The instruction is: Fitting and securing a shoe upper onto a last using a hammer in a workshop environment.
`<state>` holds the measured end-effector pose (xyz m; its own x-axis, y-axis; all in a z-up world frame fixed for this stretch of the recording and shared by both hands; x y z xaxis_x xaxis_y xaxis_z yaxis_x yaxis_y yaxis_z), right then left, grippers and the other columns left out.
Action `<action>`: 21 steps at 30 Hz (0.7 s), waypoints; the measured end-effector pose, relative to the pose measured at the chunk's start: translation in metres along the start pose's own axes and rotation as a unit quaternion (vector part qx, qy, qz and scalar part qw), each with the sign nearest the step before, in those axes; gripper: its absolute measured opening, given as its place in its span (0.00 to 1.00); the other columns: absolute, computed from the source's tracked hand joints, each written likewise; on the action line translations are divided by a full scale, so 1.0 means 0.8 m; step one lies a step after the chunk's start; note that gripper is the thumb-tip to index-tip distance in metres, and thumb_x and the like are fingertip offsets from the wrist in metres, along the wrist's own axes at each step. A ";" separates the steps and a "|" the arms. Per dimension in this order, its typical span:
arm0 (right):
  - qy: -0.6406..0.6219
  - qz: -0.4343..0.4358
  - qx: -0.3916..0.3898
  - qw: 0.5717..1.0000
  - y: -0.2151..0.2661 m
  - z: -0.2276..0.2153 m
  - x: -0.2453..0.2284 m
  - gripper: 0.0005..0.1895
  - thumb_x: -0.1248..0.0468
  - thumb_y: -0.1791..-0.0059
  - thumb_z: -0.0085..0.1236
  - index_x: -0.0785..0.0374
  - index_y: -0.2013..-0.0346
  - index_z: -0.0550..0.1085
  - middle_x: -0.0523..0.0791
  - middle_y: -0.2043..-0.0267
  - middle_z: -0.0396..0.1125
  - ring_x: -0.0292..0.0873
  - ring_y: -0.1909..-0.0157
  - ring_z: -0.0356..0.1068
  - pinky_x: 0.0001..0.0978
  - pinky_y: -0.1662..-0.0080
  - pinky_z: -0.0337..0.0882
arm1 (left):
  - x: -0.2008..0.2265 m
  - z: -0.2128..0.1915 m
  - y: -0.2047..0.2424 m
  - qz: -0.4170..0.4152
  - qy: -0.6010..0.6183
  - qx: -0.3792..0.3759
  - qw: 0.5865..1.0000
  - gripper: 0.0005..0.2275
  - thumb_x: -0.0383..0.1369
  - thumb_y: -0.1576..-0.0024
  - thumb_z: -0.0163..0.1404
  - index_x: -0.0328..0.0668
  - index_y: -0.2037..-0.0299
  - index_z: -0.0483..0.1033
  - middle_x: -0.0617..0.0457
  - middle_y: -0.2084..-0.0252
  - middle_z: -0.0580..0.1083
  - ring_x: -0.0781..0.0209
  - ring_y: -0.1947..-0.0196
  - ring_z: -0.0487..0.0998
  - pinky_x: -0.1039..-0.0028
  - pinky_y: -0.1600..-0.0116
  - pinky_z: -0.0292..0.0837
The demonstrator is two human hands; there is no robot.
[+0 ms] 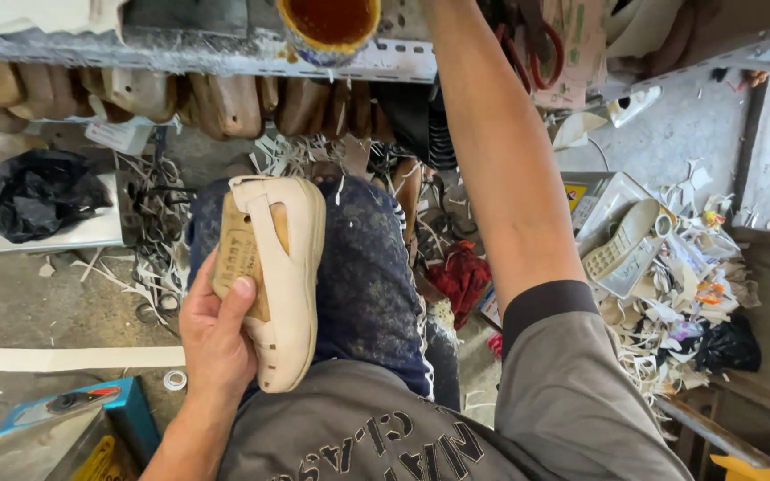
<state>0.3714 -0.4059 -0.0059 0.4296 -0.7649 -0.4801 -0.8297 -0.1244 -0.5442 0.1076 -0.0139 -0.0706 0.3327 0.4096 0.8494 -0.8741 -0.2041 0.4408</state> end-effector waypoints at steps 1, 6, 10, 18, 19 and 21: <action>-0.006 -0.005 0.001 1.000 -0.009 0.008 -0.001 0.10 0.62 0.38 0.54 0.61 0.56 0.62 0.48 0.62 0.59 0.46 0.60 0.58 0.45 0.55 0.61 | -0.005 -0.004 -0.003 -0.010 0.027 0.013 0.999 0.25 0.29 0.41 0.52 0.34 0.31 0.66 0.39 0.46 0.77 0.54 0.52 0.81 0.63 0.49 0.80; -0.040 -0.014 -0.021 0.999 0.051 0.053 0.022 0.10 0.62 0.38 0.54 0.62 0.53 0.63 0.49 0.61 0.60 0.47 0.59 0.60 0.46 0.53 0.63 | 0.008 -0.002 -0.020 -0.018 0.062 0.034 0.997 0.25 0.29 0.41 0.52 0.32 0.31 0.65 0.37 0.46 0.77 0.53 0.53 0.82 0.62 0.51 0.82; -0.057 -0.015 -0.035 0.998 0.066 0.051 0.019 0.10 0.63 0.38 0.54 0.62 0.51 0.63 0.49 0.59 0.61 0.48 0.58 0.61 0.47 0.51 0.65 | 0.017 0.007 -0.028 -0.027 0.093 0.040 0.995 0.24 0.30 0.40 0.52 0.34 0.33 0.67 0.38 0.50 0.78 0.51 0.56 0.83 0.62 0.53 0.83; -0.068 -0.018 -0.043 0.997 0.080 0.012 0.011 0.10 0.64 0.38 0.55 0.62 0.48 0.63 0.50 0.56 0.64 0.49 0.55 0.64 0.48 0.48 0.68 | 0.008 0.006 -0.023 -0.039 0.115 0.035 0.992 0.23 0.29 0.40 0.52 0.34 0.33 0.67 0.38 0.51 0.78 0.51 0.57 0.84 0.62 0.55 0.84; -0.070 -0.021 -0.042 0.996 0.078 0.009 0.009 0.10 0.64 0.38 0.55 0.62 0.47 0.63 0.50 0.56 0.64 0.49 0.55 0.65 0.48 0.47 0.68 | 0.005 0.005 -0.022 -0.044 0.117 0.038 0.991 0.23 0.29 0.40 0.52 0.34 0.33 0.67 0.38 0.51 0.78 0.51 0.58 0.84 0.62 0.55 0.84; -0.082 -0.022 -0.047 0.995 0.008 0.011 -0.042 0.11 0.64 0.38 0.55 0.63 0.46 0.63 0.51 0.55 0.65 0.50 0.54 0.65 0.48 0.46 0.69 | 0.003 0.001 -0.019 -0.046 0.115 0.044 0.991 0.23 0.28 0.40 0.52 0.35 0.33 0.68 0.38 0.51 0.78 0.51 0.58 0.84 0.61 0.55 0.84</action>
<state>0.3549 -0.3754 0.0006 0.5125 -0.6449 -0.5670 -0.8349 -0.2198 -0.5046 0.1223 -0.0109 -0.0753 0.3116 0.6193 0.7207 -0.8062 -0.2290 0.5455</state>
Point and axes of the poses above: each hand's wrist, its own y-axis away from the middle knuckle, its own z-axis out of the palm, x = y × z, the point moved 10 cm from there along -y, towards the middle knuckle
